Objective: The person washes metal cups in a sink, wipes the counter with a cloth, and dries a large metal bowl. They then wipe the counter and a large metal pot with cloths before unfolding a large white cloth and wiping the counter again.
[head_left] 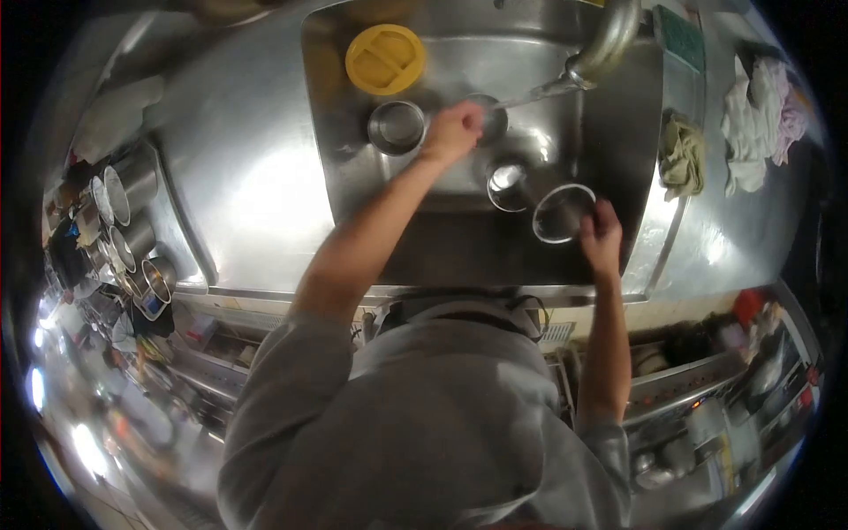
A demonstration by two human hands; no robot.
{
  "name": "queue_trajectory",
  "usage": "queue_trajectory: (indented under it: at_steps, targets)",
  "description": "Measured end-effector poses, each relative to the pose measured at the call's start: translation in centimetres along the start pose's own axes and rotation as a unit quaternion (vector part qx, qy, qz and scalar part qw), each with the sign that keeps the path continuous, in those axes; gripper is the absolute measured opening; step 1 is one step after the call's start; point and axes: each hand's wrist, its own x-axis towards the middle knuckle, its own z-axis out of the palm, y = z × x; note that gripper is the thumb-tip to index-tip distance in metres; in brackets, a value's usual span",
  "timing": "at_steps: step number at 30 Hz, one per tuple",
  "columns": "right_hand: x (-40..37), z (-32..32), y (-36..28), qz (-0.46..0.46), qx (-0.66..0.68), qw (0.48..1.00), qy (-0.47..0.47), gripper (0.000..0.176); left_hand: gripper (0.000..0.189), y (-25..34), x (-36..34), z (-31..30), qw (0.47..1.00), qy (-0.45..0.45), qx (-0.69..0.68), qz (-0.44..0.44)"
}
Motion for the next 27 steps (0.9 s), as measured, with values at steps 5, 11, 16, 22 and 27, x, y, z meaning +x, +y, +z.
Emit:
queue_trajectory:
  at_steps: [5,11,16,22,27]
  targets:
    - [-3.9,-3.3,-5.2,-0.143,-0.133,0.981,-0.008,0.037,0.02,7.9,0.8,0.1,0.968,0.046,0.206,0.135]
    - [-10.5,-3.4,-2.4,-0.039,-0.038,0.995,0.078,0.036,0.015,10.1,-0.9,-0.8,0.943,-0.01,0.316,0.103]
    - [-10.2,-2.0,-2.8,-0.035,-0.048,0.986,0.155,0.035,0.014,-1.8,-3.8,-0.9,0.972,0.166,0.147,0.083]
    - [-9.8,-1.6,-2.6,-0.047,-0.059,0.983,0.165,0.036,0.016,-9.8,-6.3,0.1,0.984,0.123,0.038,-0.124]
    - [-9.6,-1.6,-2.3,-0.051,-0.055,0.981,0.178,0.035,0.018,-6.1,-5.1,2.2,0.936,0.165,-0.2,-0.237]
